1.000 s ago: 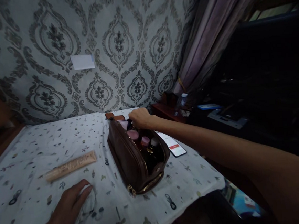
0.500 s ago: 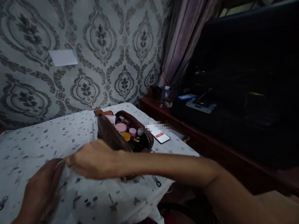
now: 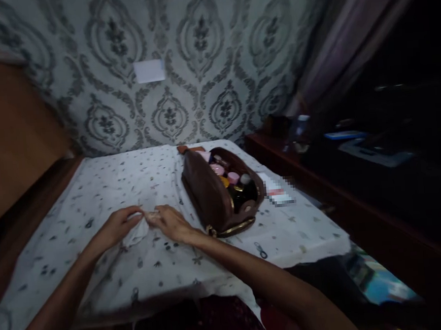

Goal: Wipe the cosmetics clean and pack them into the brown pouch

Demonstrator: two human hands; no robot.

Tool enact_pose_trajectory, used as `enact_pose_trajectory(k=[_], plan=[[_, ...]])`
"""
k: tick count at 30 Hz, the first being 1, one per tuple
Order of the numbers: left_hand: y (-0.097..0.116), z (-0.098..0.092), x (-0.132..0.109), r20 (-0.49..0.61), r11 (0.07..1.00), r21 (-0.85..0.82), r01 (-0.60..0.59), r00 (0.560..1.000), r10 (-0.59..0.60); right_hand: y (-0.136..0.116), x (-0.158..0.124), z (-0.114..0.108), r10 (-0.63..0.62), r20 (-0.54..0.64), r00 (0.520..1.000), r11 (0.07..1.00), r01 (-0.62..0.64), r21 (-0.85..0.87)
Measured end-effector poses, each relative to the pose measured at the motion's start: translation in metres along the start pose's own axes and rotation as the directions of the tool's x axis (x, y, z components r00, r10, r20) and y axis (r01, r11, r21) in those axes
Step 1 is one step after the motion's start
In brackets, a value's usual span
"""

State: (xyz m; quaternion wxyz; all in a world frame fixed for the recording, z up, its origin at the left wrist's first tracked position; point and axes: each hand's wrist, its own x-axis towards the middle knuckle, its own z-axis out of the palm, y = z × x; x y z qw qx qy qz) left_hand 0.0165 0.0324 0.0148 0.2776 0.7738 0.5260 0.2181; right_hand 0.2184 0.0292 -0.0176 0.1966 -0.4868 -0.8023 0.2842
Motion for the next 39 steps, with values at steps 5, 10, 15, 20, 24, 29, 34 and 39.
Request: enact_pose_trajectory(k=[5,10,15,20,24,29,34,39], plan=[[-0.014,0.006,-0.024,-0.243,0.985,-0.038,0.169,0.955,-0.173,0.010,-0.009,0.017,-0.084,-0.012,0.996,0.994,0.085,0.075],[-0.027,0.002,-0.038,-0.469,0.973,0.035,0.228,0.863,-0.185,0.027,-0.021,0.022,-0.119,-0.112,0.987,0.992,0.124,0.037],[-0.032,-0.005,-0.035,-0.539,0.960,0.191,0.204,0.839,-0.071,0.030,-0.023,0.015,-0.111,-0.142,0.984,0.993,0.115,0.022],[-0.016,0.011,-0.024,-0.547,0.960,0.259,0.108,0.835,0.054,0.016,-0.009,0.020,-0.129,-0.151,0.980,0.990,0.136,0.042],[0.004,0.042,-0.016,-0.392,0.924,0.379,-0.040,0.898,0.199,0.012,0.006,0.033,-0.138,-0.189,0.972,0.987,0.150,0.052],[0.001,0.065,-0.011,-0.329,0.866,0.499,-0.038,0.916,0.229,0.021,0.012,0.043,-0.148,-0.225,0.963,0.983,0.168,0.076],[-0.024,0.050,-0.007,-0.380,0.857,0.512,0.056,0.910,0.167,0.024,0.009,0.043,-0.158,-0.238,0.958,0.975,0.189,0.116],[-0.051,0.021,-0.010,-0.462,0.837,0.514,0.191,0.883,0.082,0.022,0.007,0.041,-0.159,-0.233,0.959,0.970,0.196,0.144]])
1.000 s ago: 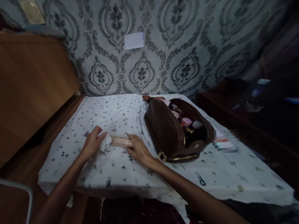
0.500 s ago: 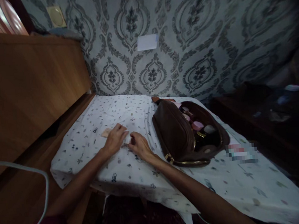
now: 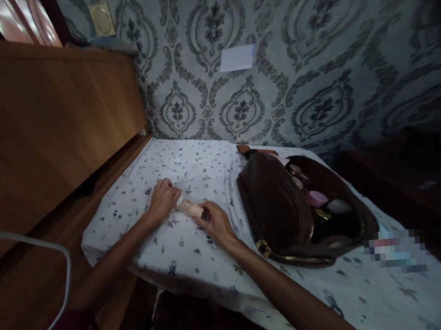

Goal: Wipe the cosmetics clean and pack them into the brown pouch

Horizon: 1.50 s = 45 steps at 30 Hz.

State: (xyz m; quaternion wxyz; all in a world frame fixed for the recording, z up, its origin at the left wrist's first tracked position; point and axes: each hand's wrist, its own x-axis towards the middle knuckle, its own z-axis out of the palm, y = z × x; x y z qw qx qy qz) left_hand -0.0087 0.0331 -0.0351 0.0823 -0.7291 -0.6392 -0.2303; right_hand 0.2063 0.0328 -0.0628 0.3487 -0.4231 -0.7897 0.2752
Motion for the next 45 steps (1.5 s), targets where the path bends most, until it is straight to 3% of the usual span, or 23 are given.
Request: enact_pose_trajectory(k=[5,9,13,16,21,26,32,36,40,45], plan=[[-0.028,-0.003,-0.004,-0.021,0.995,0.025,0.092,0.996,-0.092,-0.001,-0.002,-0.001,-0.007,0.013,1.000,1.000,0.007,0.026],[-0.033,-0.004,-0.010,-0.044,0.995,0.027,0.094,0.995,-0.093,0.000,-0.003,-0.001,-0.005,0.010,1.000,1.000,0.005,0.027],[-0.024,-0.006,-0.018,-0.040,0.999,0.014,0.038,0.999,-0.037,0.000,-0.003,-0.002,0.001,0.001,1.000,1.000,-0.001,0.025],[-0.017,-0.006,-0.025,-0.078,0.997,-0.025,-0.070,0.995,0.068,-0.001,-0.003,-0.003,0.011,0.009,1.000,1.000,-0.011,0.023],[-0.010,-0.004,-0.033,-0.152,0.963,-0.204,-0.175,0.978,0.145,-0.002,-0.003,-0.003,-0.005,0.007,1.000,1.000,0.005,0.028],[0.013,-0.006,-0.037,-0.117,0.909,-0.321,-0.267,0.963,0.241,0.003,-0.002,0.000,-0.036,-0.009,0.999,0.998,0.036,0.048],[0.036,-0.007,-0.041,-0.068,0.902,-0.240,-0.360,0.933,0.354,0.006,-0.002,0.000,-0.026,-0.027,0.999,0.994,0.029,0.109],[0.017,-0.008,-0.037,0.011,0.946,-0.124,-0.298,0.953,0.302,0.004,-0.002,-0.002,-0.009,-0.011,1.000,0.993,0.010,0.122],[-0.016,-0.009,-0.029,0.051,0.994,-0.048,-0.097,0.994,0.100,0.001,-0.003,-0.003,-0.004,-0.016,1.000,0.995,0.006,0.096],[-0.045,-0.008,-0.025,0.040,0.994,-0.072,0.085,0.996,-0.082,-0.002,-0.004,-0.005,-0.029,-0.008,1.000,0.994,0.030,0.103]])
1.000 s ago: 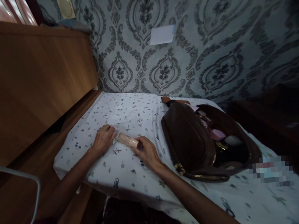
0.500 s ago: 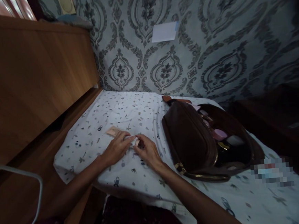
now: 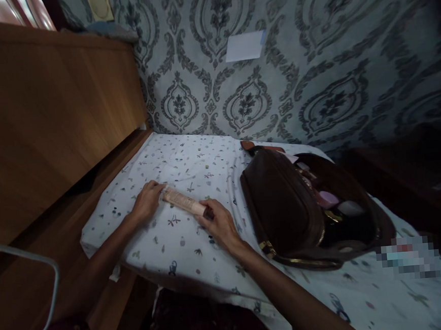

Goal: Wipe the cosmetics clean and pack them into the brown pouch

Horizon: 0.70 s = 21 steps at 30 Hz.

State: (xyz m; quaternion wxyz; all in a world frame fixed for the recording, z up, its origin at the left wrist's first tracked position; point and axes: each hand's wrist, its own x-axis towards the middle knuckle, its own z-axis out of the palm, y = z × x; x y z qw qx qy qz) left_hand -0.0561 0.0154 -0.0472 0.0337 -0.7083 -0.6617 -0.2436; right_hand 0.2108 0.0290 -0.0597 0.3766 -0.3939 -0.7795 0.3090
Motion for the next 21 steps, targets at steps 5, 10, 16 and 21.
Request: enact_pose_trajectory(k=[5,10,16,21], plan=[[0.000,0.001,-0.002,-0.018,0.999,-0.029,0.018,1.000,-0.018,0.005,0.001,0.003,0.091,-0.016,0.996,0.988,-0.088,0.127],[0.022,-0.002,-0.007,-0.024,0.997,-0.038,-0.073,0.997,0.072,0.008,0.004,0.007,0.165,-0.033,0.986,0.971,-0.156,0.183],[0.077,-0.001,-0.015,-0.009,0.939,-0.012,-0.345,0.939,0.345,0.006,0.005,0.005,0.104,-0.092,0.990,0.978,-0.084,0.192],[0.103,-0.003,-0.017,0.094,0.897,0.041,-0.440,0.896,0.435,0.005,0.003,0.003,0.085,-0.085,0.993,0.986,-0.071,0.153]])
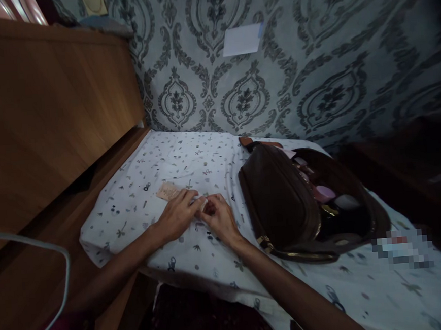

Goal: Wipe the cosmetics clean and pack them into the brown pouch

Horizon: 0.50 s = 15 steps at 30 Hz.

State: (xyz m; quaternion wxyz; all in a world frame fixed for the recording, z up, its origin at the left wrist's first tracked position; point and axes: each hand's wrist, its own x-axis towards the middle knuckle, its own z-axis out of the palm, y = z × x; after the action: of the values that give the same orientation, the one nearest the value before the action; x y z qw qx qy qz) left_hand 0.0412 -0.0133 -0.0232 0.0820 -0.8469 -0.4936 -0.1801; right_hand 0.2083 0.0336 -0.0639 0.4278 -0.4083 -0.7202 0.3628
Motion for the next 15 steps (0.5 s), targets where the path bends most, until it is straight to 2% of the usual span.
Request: enact_pose_trajectory(k=[4,8,12,15], plan=[[-0.017,-0.004,0.000,0.007,0.995,0.050,0.086,0.996,-0.087,-0.002,-0.003,-0.001,-0.010,0.040,0.999,0.999,0.012,-0.049],[-0.053,-0.005,-0.007,0.015,0.956,0.047,0.290,0.957,-0.291,-0.003,-0.006,-0.003,0.023,0.109,0.994,0.999,-0.019,-0.036],[-0.083,0.002,-0.016,-0.025,0.908,-0.053,0.416,0.908,-0.417,-0.006,-0.006,-0.002,0.089,0.137,0.987,0.981,-0.110,0.159],[-0.090,0.009,-0.023,-0.065,0.886,-0.118,0.448,0.887,-0.457,-0.008,-0.002,-0.001,0.170,0.163,0.972,0.924,-0.215,0.317]])
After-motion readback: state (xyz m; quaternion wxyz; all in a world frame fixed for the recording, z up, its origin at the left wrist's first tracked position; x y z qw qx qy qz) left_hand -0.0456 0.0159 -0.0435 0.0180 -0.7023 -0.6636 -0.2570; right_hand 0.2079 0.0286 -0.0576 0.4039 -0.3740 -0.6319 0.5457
